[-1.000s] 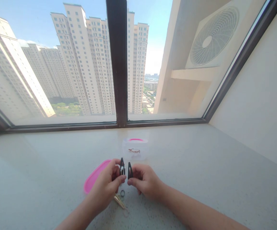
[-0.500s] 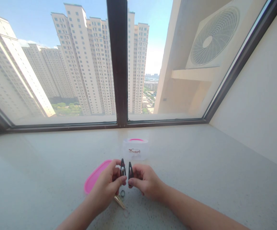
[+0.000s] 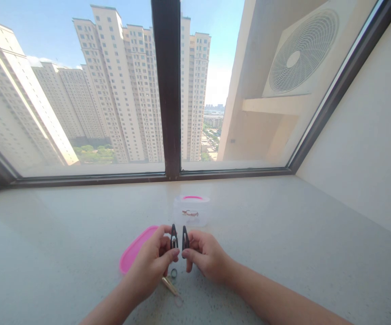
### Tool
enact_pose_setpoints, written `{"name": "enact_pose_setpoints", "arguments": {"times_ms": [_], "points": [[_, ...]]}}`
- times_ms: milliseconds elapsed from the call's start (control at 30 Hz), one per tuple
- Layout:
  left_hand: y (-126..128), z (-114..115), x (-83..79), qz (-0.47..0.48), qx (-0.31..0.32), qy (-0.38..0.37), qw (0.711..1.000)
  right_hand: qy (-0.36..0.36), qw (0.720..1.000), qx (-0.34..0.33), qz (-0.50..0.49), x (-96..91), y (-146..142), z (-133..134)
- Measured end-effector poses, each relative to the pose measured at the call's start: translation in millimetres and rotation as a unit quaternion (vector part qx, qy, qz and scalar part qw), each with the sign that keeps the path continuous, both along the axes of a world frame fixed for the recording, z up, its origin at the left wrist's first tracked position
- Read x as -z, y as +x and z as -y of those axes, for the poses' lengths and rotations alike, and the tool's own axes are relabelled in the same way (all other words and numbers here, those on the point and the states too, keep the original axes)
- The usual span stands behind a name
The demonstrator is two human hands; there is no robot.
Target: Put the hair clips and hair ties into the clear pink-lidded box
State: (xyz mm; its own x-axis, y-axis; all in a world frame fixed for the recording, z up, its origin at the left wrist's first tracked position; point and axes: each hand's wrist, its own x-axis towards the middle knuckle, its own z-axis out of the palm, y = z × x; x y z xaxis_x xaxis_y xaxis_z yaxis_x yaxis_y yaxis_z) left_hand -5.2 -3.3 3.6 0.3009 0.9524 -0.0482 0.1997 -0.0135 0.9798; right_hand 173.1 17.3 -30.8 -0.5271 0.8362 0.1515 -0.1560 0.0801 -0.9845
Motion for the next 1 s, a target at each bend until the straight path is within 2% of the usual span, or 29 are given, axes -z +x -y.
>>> {"name": "enact_pose_setpoints", "arguments": {"times_ms": [300,1000], "points": [[-1.4,-0.3,1.3,-0.006,0.007,0.005,1.000,-0.007,0.999,0.025,0.036,-4.5,0.7,1.5],[0.9,2.0,5.1,0.018,0.018,-0.001,1.000,-0.004,0.998,0.026,0.048,-8.7,1.9,4.4]]}}
